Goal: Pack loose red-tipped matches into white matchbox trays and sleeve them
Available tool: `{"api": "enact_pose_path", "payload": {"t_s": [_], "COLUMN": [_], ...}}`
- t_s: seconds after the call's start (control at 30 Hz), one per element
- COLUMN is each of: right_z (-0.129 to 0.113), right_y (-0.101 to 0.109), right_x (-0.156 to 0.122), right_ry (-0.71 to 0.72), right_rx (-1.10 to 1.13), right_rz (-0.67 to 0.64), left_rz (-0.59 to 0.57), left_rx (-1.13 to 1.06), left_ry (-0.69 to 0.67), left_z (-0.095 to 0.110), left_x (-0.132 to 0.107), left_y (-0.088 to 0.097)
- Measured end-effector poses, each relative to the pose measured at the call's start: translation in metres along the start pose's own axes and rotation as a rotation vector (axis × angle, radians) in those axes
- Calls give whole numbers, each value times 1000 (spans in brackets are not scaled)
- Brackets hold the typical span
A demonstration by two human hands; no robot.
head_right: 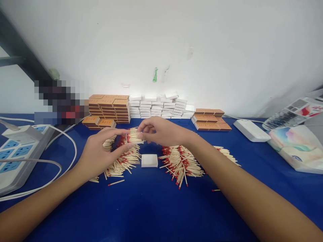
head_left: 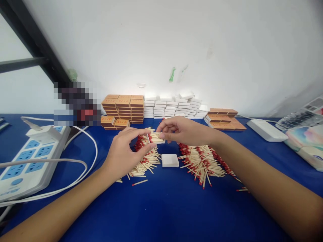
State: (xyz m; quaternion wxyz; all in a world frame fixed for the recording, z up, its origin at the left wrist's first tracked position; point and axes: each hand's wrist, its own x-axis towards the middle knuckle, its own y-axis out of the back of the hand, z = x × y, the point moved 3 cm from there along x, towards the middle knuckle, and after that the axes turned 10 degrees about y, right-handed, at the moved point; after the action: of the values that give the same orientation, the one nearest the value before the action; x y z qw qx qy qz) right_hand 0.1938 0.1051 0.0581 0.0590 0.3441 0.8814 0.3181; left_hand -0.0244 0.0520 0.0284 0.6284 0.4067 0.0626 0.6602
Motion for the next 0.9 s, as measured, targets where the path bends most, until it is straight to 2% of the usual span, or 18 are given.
{"api": "enact_pose_path", "payload": {"t_s": [0.27, 0.47, 0.63, 0.9], "right_z": [-4, -6, -8, -12], "right_y": [0, -4, -11, -15], "right_x": [0, 0, 1, 0], "right_ry": [-6, -66, -30, -39], "right_rx": [-74, -67, -210, -278], "right_rz": [12, 50, 112, 138], "left_rz": [6, 0, -1, -6], "left_rx": [-10, -4, -4, 1], "left_ry": [-12, -1, -33, -42], "left_z": [1, 0, 1, 3], "left_x": [0, 0, 0, 0], "left_y": [0, -1, -2, -1]}}
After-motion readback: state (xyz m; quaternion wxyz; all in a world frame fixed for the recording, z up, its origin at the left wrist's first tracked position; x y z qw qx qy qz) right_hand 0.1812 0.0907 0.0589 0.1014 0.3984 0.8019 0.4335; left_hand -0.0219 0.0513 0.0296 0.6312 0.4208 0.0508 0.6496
